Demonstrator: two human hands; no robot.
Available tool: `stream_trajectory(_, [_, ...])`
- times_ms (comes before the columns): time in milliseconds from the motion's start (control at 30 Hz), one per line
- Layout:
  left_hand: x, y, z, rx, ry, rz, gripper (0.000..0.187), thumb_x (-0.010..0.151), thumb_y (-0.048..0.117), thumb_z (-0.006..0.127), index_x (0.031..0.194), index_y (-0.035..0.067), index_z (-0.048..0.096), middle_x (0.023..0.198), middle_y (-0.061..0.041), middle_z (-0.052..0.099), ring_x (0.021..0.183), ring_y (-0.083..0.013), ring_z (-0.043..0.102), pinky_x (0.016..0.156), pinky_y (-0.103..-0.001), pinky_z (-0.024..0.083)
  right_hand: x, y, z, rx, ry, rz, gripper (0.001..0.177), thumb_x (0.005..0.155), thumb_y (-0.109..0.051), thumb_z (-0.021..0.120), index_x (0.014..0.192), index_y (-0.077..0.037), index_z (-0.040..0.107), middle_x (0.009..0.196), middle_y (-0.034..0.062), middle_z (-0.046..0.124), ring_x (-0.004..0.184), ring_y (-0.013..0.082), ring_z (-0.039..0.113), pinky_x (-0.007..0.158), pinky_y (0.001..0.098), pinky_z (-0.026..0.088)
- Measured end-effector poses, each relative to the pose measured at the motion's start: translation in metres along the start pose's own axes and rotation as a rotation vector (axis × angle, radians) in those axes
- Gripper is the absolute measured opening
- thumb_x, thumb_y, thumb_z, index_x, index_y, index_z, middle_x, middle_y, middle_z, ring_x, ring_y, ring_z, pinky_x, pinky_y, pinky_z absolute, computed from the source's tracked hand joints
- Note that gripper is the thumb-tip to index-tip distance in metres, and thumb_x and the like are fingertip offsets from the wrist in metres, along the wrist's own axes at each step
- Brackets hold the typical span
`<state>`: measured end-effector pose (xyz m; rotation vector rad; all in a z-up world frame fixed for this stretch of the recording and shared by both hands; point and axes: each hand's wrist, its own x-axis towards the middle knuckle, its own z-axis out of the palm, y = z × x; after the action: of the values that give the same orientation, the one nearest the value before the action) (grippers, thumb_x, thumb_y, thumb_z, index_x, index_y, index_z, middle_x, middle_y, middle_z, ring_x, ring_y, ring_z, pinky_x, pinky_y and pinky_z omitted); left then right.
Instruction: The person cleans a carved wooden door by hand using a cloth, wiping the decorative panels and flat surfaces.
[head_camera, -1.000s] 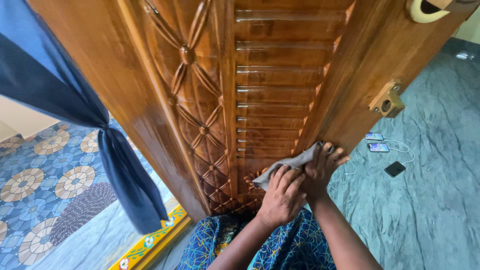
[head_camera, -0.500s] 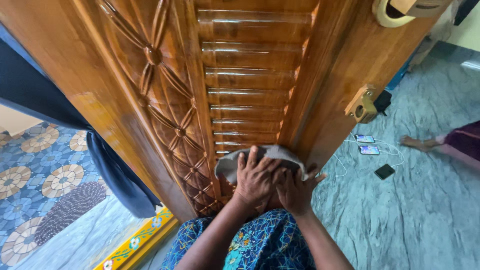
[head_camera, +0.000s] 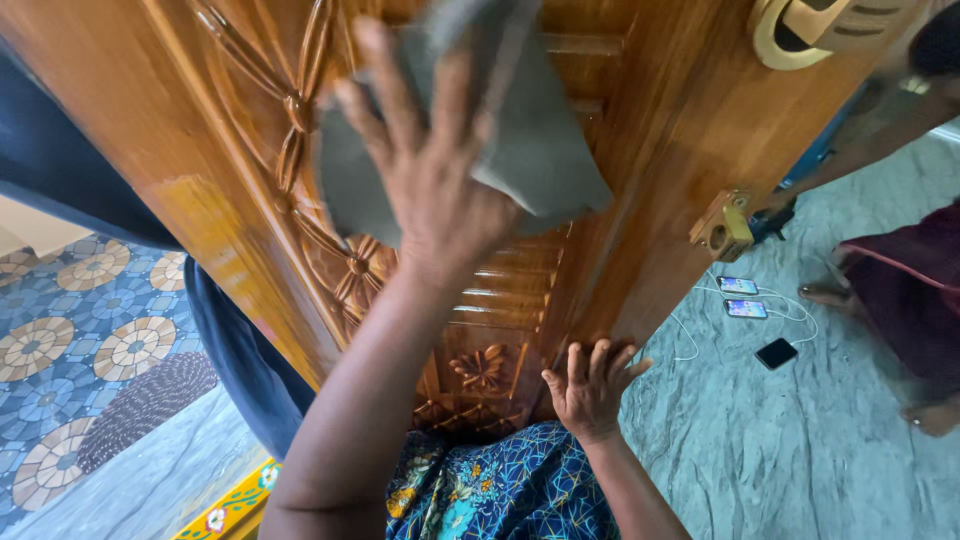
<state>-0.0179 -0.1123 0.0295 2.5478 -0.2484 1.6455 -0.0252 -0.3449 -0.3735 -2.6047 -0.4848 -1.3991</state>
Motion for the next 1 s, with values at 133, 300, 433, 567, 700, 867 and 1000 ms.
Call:
stream_trajectory(133, [-0.012, -0.016, -0.007, -0.055, 0.023, -0.131, 0.065, 0.108, 0.058, 0.038, 0.159, 0.018, 0.048, 0.168, -0.012, 0.030, 0.152, -0.0541, 0.006, 0.126, -0.064, -0.003, 0.003, -0.002, 0.000, -0.013, -0.027, 0.019, 0.074, 0.100, -0.060, 0.051, 0.151, -0.010, 0.032, 0.157, 0.0315, 0.020, 0.149, 0.0635, 0.000, 0.107, 0.0909, 0.004])
stream_trajectory(300, [-0.096, -0.020, 0.053, -0.044, 0.034, -0.005, 0.053, 0.107, 0.047, 0.048, 0.151, 0.019, 0.059, 0.158, -0.015, 0.042, 0.154, -0.0564, 0.011, 0.125, -0.069, 0.003, 0.005, -0.005, -0.004, -0.010, -0.113, 0.088, 0.069, 0.097, -0.062, 0.053, 0.136, -0.006, 0.043, 0.145, 0.0364, 0.031, 0.141, 0.0688, 0.011, 0.104, 0.0928, 0.008])
stream_trajectory(433, [-0.184, -0.016, 0.103, -0.105, -0.014, 0.034, 0.043, 0.101, 0.047, 0.050, 0.140, 0.032, 0.062, 0.145, -0.009, 0.047, 0.154, -0.0544, 0.015, 0.122, -0.072, 0.002, 0.004, -0.006, 0.003, -0.008, -0.009, 0.035, 0.069, 0.102, -0.059, 0.051, 0.139, -0.001, 0.046, 0.146, 0.0408, 0.033, 0.141, 0.0737, 0.015, 0.105, 0.0923, 0.013])
stream_trajectory(567, [-0.254, -0.014, 0.146, -0.092, 0.060, 0.083, 0.052, 0.101, 0.053, 0.049, 0.147, 0.033, 0.061, 0.161, -0.010, 0.040, 0.155, -0.0512, 0.009, 0.123, -0.069, -0.002, -0.001, -0.008, 0.006, -0.009, -0.055, 0.061, 0.071, 0.101, -0.058, 0.049, 0.141, 0.001, 0.041, 0.146, 0.0432, 0.030, 0.140, 0.0763, 0.014, 0.106, 0.0925, 0.015])
stream_trajectory(700, [-0.322, -0.016, 0.178, -0.202, 0.044, 0.108, 0.055, 0.098, 0.060, 0.053, 0.145, 0.032, 0.059, 0.162, -0.008, 0.035, 0.156, -0.0502, 0.007, 0.122, -0.071, -0.004, -0.003, -0.005, 0.010, -0.020, -0.042, 0.040, 0.065, 0.101, -0.049, 0.049, 0.145, -0.002, 0.038, 0.147, 0.0427, 0.029, 0.140, 0.0770, 0.012, 0.106, 0.0922, 0.014])
stream_trajectory(867, [-0.406, -0.022, 0.218, -0.196, -0.045, 0.083, 0.040, 0.089, 0.058, 0.062, 0.124, 0.041, 0.069, 0.140, 0.001, 0.051, 0.156, -0.0454, 0.021, 0.124, -0.069, 0.008, -0.006, -0.006, 0.013, -0.010, -0.053, 0.054, 0.070, 0.101, -0.052, 0.051, 0.145, 0.000, 0.037, 0.149, 0.0426, 0.025, 0.139, 0.0781, 0.009, 0.106, 0.0920, 0.015])
stream_trajectory(1000, [-0.444, -0.026, 0.216, -0.330, -0.234, -0.003, 0.046, 0.073, 0.068, 0.070, 0.100, 0.031, 0.073, 0.111, -0.007, 0.060, 0.132, -0.0473, 0.037, 0.103, -0.069, 0.027, -0.003, -0.008, 0.010, -0.022, -0.093, 0.077, 0.072, 0.099, -0.056, 0.052, 0.143, 0.000, 0.036, 0.149, 0.0394, 0.023, 0.140, 0.0762, 0.007, 0.104, 0.0928, 0.013])
